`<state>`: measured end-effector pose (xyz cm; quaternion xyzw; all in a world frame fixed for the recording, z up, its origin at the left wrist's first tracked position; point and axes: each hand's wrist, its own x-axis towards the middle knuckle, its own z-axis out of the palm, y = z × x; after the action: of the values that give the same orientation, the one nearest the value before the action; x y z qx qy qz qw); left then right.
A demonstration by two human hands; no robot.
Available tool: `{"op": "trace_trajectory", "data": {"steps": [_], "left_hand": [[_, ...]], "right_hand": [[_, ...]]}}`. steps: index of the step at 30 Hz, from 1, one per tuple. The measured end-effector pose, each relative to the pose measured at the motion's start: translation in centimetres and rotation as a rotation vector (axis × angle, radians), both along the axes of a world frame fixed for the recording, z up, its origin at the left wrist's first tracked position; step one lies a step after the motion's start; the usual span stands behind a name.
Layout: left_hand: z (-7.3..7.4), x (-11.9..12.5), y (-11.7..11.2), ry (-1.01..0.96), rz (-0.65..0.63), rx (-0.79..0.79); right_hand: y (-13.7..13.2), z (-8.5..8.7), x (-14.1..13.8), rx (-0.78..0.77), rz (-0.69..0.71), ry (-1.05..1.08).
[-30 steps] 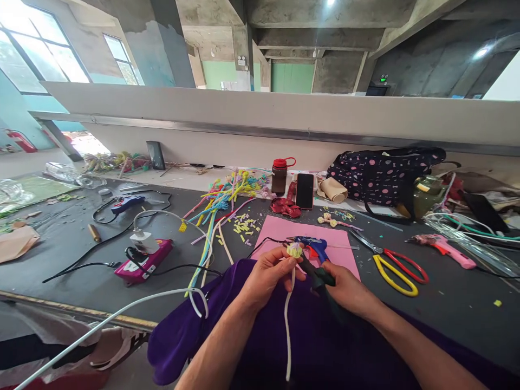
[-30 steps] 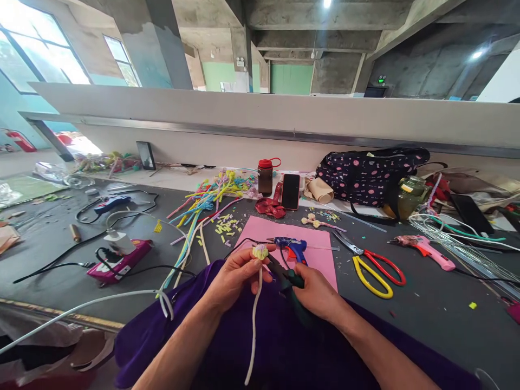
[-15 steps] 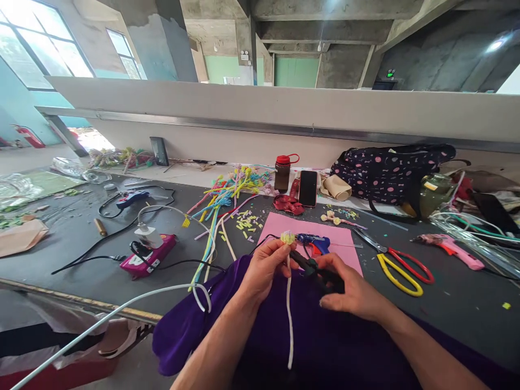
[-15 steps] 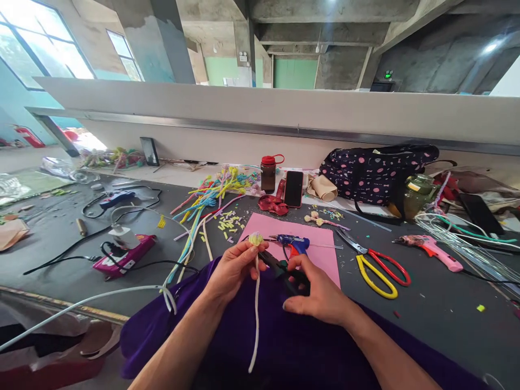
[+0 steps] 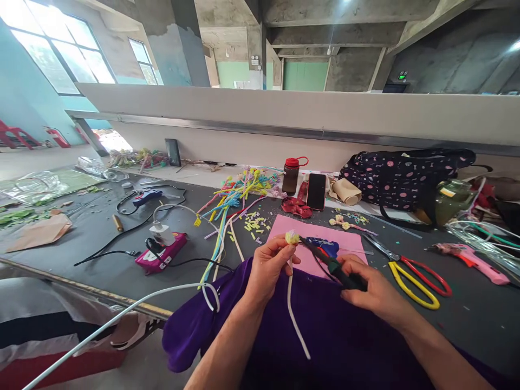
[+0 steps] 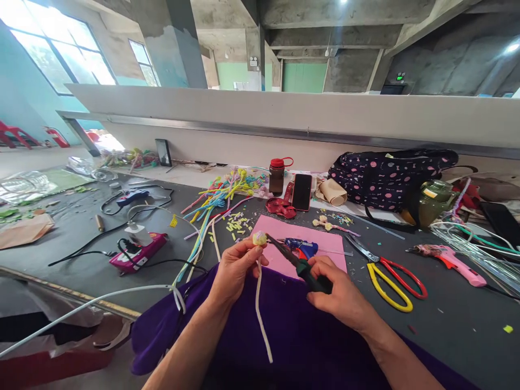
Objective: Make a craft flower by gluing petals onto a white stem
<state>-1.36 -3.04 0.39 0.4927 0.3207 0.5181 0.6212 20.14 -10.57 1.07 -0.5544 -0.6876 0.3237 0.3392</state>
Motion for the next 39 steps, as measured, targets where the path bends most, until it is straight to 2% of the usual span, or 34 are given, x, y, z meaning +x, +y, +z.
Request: {"op": "trace_trajectory", "data": {"steps": [6, 12, 22, 39], "left_hand": [[0.0, -0.2, 0.1, 0.015, 0.052, 0.021], [0.0, -0.4, 0.3, 0.029, 0.089, 0.047], [-0.2, -0.4, 0.5, 0.105, 0.175, 0.143], [-0.6, -0.5, 0.7, 0.178, 0.2, 0.282]], "right_hand": [[-0.6, 1.3, 1.3, 0.014, 0.028, 0.017], [-1.3, 1.2, 1.3, 0.075, 0.098, -0.125], [-1.8, 1.0, 0.7, 0.151, 0.026, -0.224], [-2.1, 1.8, 0.0, 0.166, -0.024, -0.23]]}}
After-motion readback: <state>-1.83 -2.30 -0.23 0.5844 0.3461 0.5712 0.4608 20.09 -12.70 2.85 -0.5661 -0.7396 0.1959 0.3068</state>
